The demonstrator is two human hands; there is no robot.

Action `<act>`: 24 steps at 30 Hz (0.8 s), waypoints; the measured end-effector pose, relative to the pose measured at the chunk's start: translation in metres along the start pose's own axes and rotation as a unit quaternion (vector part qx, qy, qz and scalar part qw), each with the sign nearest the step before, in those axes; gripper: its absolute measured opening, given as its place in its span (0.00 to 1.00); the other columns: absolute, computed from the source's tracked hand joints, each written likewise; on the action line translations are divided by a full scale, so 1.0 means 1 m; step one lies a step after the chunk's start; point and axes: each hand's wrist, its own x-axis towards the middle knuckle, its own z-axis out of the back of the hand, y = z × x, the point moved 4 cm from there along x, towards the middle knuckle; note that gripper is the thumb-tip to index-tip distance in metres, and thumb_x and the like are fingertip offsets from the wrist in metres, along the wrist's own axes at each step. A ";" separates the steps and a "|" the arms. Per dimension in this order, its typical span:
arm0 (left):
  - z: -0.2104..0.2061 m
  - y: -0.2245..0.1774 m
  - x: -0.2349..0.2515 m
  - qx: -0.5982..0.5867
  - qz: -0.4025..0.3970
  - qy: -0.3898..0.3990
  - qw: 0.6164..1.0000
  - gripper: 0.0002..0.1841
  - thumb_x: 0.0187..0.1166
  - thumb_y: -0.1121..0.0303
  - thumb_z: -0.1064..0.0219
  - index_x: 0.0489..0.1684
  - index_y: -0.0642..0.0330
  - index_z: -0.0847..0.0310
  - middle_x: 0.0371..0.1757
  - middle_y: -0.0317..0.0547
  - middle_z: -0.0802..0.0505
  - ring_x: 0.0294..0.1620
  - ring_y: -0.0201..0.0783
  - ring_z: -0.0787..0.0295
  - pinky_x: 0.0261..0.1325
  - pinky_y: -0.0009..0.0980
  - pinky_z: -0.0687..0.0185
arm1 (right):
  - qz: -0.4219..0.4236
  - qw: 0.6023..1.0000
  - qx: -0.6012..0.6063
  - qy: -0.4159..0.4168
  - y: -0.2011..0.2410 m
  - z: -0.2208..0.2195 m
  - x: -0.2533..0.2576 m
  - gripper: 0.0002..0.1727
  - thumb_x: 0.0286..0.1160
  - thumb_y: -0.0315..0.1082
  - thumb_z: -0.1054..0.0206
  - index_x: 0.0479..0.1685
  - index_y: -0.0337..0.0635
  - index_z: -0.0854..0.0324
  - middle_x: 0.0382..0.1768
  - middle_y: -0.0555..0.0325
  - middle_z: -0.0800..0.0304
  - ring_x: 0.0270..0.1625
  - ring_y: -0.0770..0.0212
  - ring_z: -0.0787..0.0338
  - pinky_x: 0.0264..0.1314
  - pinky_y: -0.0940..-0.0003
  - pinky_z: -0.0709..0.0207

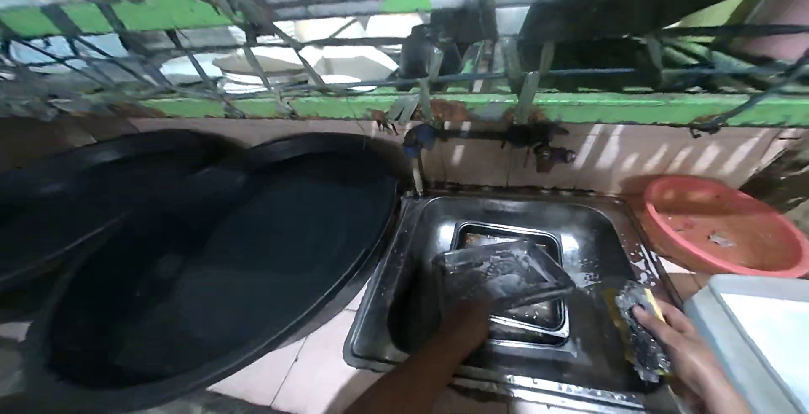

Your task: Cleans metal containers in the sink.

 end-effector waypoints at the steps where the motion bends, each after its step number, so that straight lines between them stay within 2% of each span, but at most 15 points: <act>1: 0.020 -0.007 -0.003 0.001 0.001 -0.029 1.000 0.22 0.90 0.66 0.47 0.80 0.60 0.27 0.75 0.63 0.17 0.75 0.65 0.21 0.74 0.67 0.27 | 0.010 0.999 -0.042 -0.024 0.007 -0.002 0.000 0.29 0.71 0.36 0.28 0.72 0.36 0.26 0.56 0.47 0.13 0.52 0.59 0.11 0.53 0.57 0.14; 2: 0.040 -0.015 -0.005 0.001 -0.006 -0.073 0.997 0.21 0.92 0.63 0.50 0.77 0.61 0.25 0.71 0.63 0.15 0.72 0.63 0.18 0.72 0.64 0.24 | 0.036 0.995 -0.084 -0.044 0.018 -0.008 -0.001 0.30 0.69 0.36 0.26 0.72 0.37 0.24 0.60 0.43 0.14 0.58 0.54 0.11 0.59 0.52 0.16; 4: 0.072 -0.029 -0.005 -0.022 -0.050 -0.170 0.984 0.21 0.92 0.60 0.51 0.65 0.63 0.17 0.61 0.61 0.09 0.65 0.58 0.12 0.68 0.58 0.20 | 0.149 0.972 -0.178 -0.046 0.052 -0.028 -0.005 0.28 0.67 0.34 0.25 0.68 0.32 0.20 0.66 0.35 0.16 0.69 0.44 0.16 0.72 0.44 0.23; 5: 0.089 -0.042 -0.006 -0.020 -0.042 -0.138 0.989 0.22 0.93 0.58 0.53 0.66 0.63 0.18 0.63 0.61 0.10 0.67 0.58 0.13 0.69 0.59 0.21 | 0.218 0.948 -0.228 -0.034 0.069 -0.043 -0.009 0.27 0.66 0.34 0.24 0.65 0.30 0.17 0.68 0.33 0.17 0.73 0.39 0.19 0.77 0.41 0.28; 6: 0.103 -0.058 -0.010 -0.007 -0.022 -0.090 0.996 0.22 0.94 0.57 0.55 0.69 0.61 0.20 0.67 0.59 0.12 0.71 0.58 0.15 0.71 0.59 0.22 | 0.280 0.918 -0.279 -0.021 0.084 -0.061 -0.014 0.25 0.65 0.36 0.23 0.62 0.32 0.13 0.69 0.35 0.16 0.76 0.36 0.21 0.81 0.40 0.31; 8: 0.120 -0.089 -0.024 0.006 0.000 -0.049 0.999 0.21 0.93 0.59 0.54 0.72 0.56 0.21 0.70 0.56 0.13 0.73 0.56 0.17 0.72 0.59 0.23 | 0.390 0.847 -0.361 0.000 0.102 -0.102 -0.026 0.19 0.64 0.38 0.25 0.54 0.42 0.08 0.66 0.45 0.11 0.74 0.38 0.17 0.77 0.37 0.27; 10: 0.127 -0.100 -0.038 -0.002 -0.001 -0.066 0.998 0.20 0.92 0.60 0.53 0.71 0.55 0.20 0.69 0.55 0.12 0.72 0.55 0.16 0.72 0.58 0.23 | 0.455 0.803 -0.385 -0.009 0.108 -0.122 -0.030 0.17 0.63 0.38 0.28 0.51 0.46 0.06 0.62 0.49 0.08 0.69 0.39 0.14 0.69 0.35 0.23; 12: 0.131 -0.096 -0.051 -0.006 -0.011 -0.089 0.996 0.22 0.94 0.57 0.55 0.68 0.56 0.19 0.68 0.55 0.11 0.72 0.54 0.16 0.72 0.58 0.23 | 0.444 0.806 -0.391 -0.023 0.111 -0.107 -0.012 0.17 0.67 0.39 0.30 0.53 0.43 0.07 0.63 0.46 0.09 0.70 0.38 0.14 0.73 0.36 0.25; 14: 0.134 -0.087 -0.061 0.011 -0.006 -0.098 0.995 0.23 0.94 0.54 0.56 0.67 0.56 0.18 0.67 0.55 0.11 0.71 0.55 0.15 0.72 0.59 0.24 | 0.372 0.833 -0.407 -0.040 0.109 -0.076 0.018 0.19 0.72 0.38 0.32 0.57 0.36 0.10 0.66 0.40 0.12 0.74 0.36 0.18 0.79 0.36 0.30; 16: 0.137 -0.082 -0.065 0.027 0.005 -0.098 0.995 0.23 0.94 0.53 0.56 0.66 0.55 0.18 0.66 0.54 0.10 0.71 0.55 0.15 0.71 0.59 0.24 | 0.326 0.842 -0.427 -0.054 0.107 -0.061 0.035 0.19 0.75 0.37 0.33 0.58 0.33 0.12 0.65 0.36 0.13 0.74 0.34 0.19 0.80 0.38 0.30; 18: 0.134 -0.082 -0.061 0.027 0.006 -0.098 0.995 0.23 0.94 0.53 0.56 0.64 0.56 0.17 0.65 0.54 0.10 0.70 0.55 0.14 0.70 0.59 0.23 | 0.347 0.826 -0.442 -0.037 0.105 -0.084 0.017 0.21 0.76 0.41 0.34 0.60 0.34 0.13 0.66 0.36 0.13 0.74 0.33 0.18 0.78 0.37 0.29; 20: 0.129 -0.082 -0.055 0.015 0.004 -0.097 0.995 0.22 0.93 0.56 0.54 0.65 0.58 0.18 0.65 0.55 0.10 0.70 0.55 0.15 0.71 0.58 0.23 | 0.392 0.812 -0.431 0.019 0.102 -0.124 -0.016 0.25 0.75 0.48 0.32 0.62 0.39 0.12 0.69 0.41 0.13 0.75 0.35 0.19 0.78 0.35 0.30; 21: 0.126 -0.080 -0.053 0.008 0.000 -0.108 0.994 0.20 0.92 0.59 0.53 0.64 0.59 0.18 0.64 0.56 0.10 0.69 0.55 0.14 0.70 0.57 0.23 | 0.414 0.807 -0.420 0.038 0.099 -0.137 -0.024 0.25 0.73 0.52 0.30 0.59 0.43 0.10 0.69 0.45 0.12 0.75 0.37 0.18 0.77 0.36 0.29; 22: 0.123 -0.075 -0.053 -0.005 -0.010 -0.134 0.991 0.20 0.91 0.61 0.52 0.61 0.61 0.17 0.61 0.57 0.09 0.67 0.55 0.13 0.69 0.57 0.23 | 0.415 0.813 -0.406 0.050 0.097 -0.141 -0.023 0.24 0.70 0.52 0.27 0.57 0.45 0.10 0.69 0.46 0.12 0.75 0.37 0.18 0.77 0.36 0.29; 24: 0.121 -0.064 -0.056 -0.022 -0.032 -0.177 0.983 0.21 0.91 0.58 0.51 0.57 0.62 0.14 0.58 0.58 0.08 0.65 0.55 0.12 0.68 0.57 0.22 | 0.370 0.849 -0.375 0.045 0.096 -0.123 0.003 0.23 0.65 0.45 0.22 0.56 0.40 0.10 0.71 0.43 0.15 0.76 0.35 0.21 0.80 0.34 0.32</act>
